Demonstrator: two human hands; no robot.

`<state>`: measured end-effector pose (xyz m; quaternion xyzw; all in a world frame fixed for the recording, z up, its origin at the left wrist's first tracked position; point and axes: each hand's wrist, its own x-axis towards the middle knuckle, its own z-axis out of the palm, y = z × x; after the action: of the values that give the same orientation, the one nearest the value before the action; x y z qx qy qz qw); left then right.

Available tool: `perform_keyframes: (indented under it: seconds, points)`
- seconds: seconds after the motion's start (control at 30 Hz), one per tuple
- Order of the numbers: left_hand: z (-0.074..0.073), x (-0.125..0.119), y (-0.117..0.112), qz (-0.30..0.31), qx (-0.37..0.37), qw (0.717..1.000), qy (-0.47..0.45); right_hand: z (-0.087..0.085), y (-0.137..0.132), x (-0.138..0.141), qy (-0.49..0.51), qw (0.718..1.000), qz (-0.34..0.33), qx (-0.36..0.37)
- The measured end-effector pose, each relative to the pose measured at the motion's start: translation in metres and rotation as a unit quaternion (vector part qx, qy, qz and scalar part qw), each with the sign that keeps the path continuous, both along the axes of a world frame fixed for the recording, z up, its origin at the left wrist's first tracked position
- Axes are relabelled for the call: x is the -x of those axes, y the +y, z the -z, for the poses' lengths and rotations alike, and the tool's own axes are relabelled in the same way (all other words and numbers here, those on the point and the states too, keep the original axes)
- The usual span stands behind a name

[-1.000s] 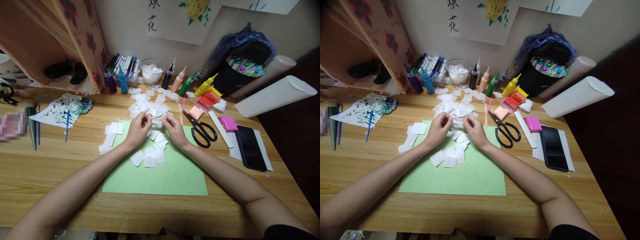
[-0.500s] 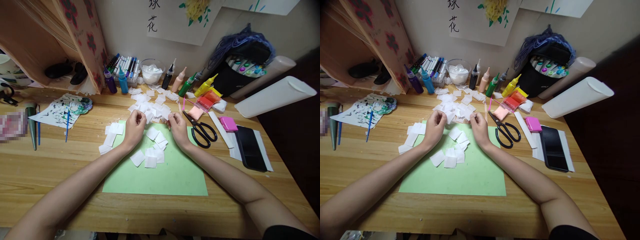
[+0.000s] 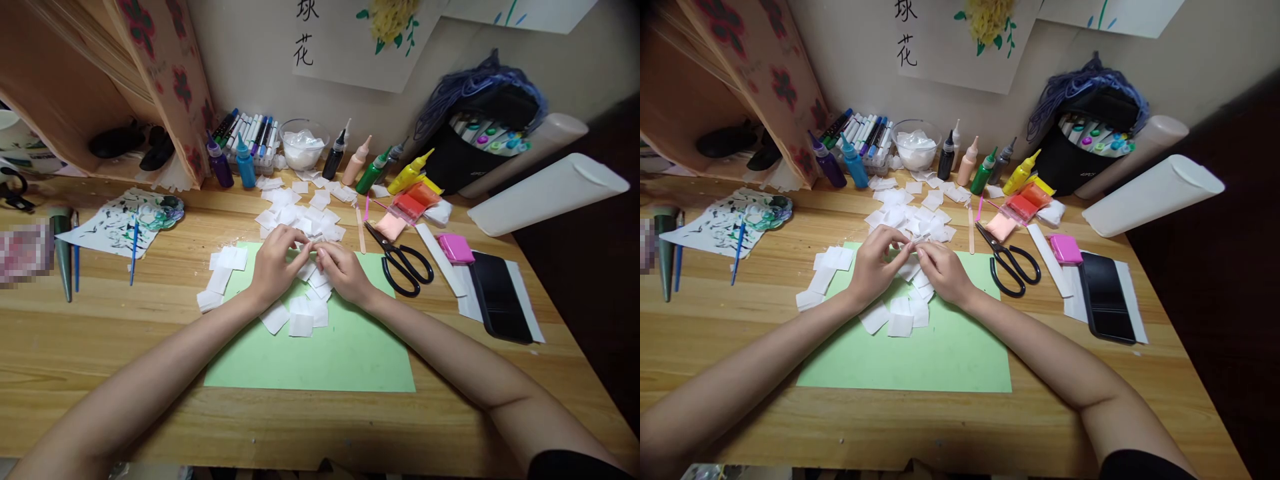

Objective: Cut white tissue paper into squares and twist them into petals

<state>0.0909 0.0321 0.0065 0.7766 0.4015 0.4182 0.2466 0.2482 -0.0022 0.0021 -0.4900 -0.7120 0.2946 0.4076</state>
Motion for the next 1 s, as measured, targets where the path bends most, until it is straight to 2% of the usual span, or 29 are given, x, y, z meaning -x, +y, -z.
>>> perform_keyframes:
  seconds: [0.13,0.27,0.5,0.6,0.73,0.87,1.0]
  points:
    - [0.0010,-0.0003,-0.0009,0.017,-0.010,0.999,0.027,0.0030,0.0041,-0.0028,0.046,0.995,0.002,0.086]
    - [0.0017,0.0008,-0.0006,0.014,-0.003,0.999,0.032,0.0040,0.0065,-0.0049,0.091,0.988,-0.011,0.128]
    - [0.0002,0.0000,-0.0023,0.057,-0.016,0.997,0.050,0.0048,0.0074,-0.0036,0.128,0.980,0.029,0.147]
    - [-0.0004,-0.0009,-0.0021,0.049,-0.017,0.997,0.055,0.0062,0.0082,-0.0042,0.131,0.980,0.036,0.148]
    - [0.0005,-0.0011,0.0013,0.008,0.014,0.999,0.038,0.0073,0.0087,-0.0059,0.135,0.979,0.007,0.152]
    - [0.0022,-0.0007,0.0041,0.049,0.075,0.995,0.047,0.0057,0.0083,-0.0068,0.135,0.978,-0.019,0.159]
    - [0.0022,-0.0007,0.0037,0.021,0.063,0.997,0.039,0.0021,0.0076,-0.0057,0.088,0.985,-0.024,0.145]
